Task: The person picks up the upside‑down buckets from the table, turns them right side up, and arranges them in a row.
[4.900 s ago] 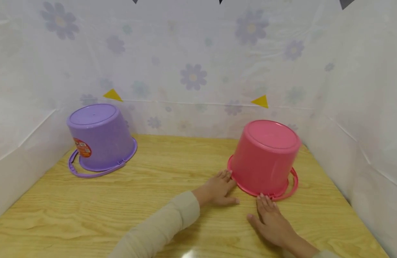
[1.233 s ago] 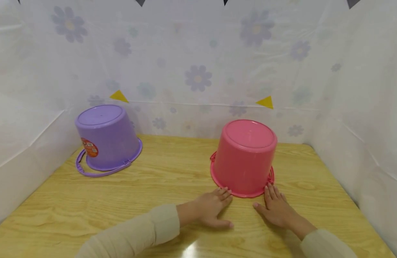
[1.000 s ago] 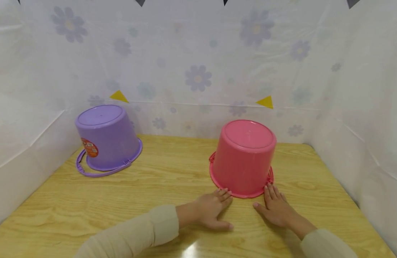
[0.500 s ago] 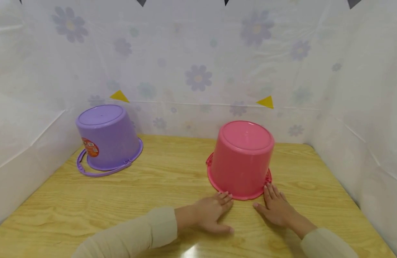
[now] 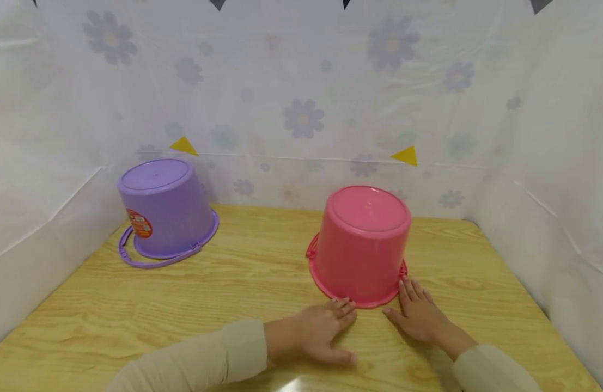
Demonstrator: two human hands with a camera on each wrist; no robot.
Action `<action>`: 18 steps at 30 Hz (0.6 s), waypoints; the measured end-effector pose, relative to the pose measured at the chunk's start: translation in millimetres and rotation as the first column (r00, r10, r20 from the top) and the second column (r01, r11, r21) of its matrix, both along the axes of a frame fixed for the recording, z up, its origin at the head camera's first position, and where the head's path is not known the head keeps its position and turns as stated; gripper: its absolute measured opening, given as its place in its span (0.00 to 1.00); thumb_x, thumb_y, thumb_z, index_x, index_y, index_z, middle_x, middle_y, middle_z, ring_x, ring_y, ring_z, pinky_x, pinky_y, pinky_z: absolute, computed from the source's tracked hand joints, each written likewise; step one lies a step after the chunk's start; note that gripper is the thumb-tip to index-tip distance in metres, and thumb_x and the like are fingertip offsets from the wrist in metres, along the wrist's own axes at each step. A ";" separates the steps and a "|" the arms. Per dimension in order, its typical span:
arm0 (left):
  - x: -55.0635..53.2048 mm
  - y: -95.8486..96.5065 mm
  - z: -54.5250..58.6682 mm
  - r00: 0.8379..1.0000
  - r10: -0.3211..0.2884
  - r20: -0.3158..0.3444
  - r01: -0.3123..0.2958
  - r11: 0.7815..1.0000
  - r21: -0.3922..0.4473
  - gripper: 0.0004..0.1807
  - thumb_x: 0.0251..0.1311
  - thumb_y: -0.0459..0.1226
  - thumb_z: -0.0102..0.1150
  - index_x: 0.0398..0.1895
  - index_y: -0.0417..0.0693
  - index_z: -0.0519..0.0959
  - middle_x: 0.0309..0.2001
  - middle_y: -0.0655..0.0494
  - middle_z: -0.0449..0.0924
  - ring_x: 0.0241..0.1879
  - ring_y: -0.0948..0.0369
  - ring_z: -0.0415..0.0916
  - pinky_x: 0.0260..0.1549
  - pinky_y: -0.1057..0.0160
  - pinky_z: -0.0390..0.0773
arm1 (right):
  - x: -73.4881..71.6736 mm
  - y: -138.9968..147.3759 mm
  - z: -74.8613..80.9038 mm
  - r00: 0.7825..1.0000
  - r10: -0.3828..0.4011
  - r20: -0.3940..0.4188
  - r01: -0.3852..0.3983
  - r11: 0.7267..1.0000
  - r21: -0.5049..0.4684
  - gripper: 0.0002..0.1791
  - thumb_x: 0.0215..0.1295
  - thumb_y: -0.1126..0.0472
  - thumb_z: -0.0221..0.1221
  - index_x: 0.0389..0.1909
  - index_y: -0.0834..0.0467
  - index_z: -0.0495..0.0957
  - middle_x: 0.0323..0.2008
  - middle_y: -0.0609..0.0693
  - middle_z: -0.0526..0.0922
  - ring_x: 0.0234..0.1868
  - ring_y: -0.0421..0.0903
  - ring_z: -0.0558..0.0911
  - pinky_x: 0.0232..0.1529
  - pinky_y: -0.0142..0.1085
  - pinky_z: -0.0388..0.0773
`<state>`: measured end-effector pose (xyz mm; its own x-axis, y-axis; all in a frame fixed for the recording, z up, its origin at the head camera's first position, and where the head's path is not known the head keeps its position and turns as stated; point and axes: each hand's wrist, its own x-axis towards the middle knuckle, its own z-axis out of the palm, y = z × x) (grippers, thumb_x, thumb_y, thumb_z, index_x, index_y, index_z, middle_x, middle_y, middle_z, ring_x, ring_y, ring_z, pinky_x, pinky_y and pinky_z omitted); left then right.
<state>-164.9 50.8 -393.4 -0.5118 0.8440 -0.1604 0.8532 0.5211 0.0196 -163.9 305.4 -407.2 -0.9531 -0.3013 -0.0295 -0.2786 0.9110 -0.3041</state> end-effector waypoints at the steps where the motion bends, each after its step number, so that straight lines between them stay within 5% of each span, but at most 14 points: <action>1: 0.4 -0.1 0.2 1.000 0.000 0.001 0.000 1.000 0.001 0.46 0.59 0.68 0.32 0.71 0.47 0.54 0.72 0.53 0.52 0.73 0.59 0.44 0.70 0.69 0.47 | 0.0 -0.2 0.0 1.000 0.001 -0.005 -0.001 1.000 0.005 0.44 0.65 0.45 0.51 0.62 0.81 0.54 0.65 0.78 0.50 0.65 0.75 0.51 0.60 0.69 0.48; 18: 7.2 -7.2 1.5 1.000 -0.030 0.009 0.030 1.000 -0.002 0.45 0.59 0.68 0.34 0.71 0.48 0.55 0.72 0.54 0.53 0.73 0.59 0.45 0.70 0.68 0.48 | 3.4 -2.9 -1.3 1.000 0.005 0.017 -0.005 1.000 -0.021 0.43 0.66 0.45 0.51 0.63 0.79 0.54 0.66 0.77 0.50 0.66 0.75 0.50 0.60 0.69 0.47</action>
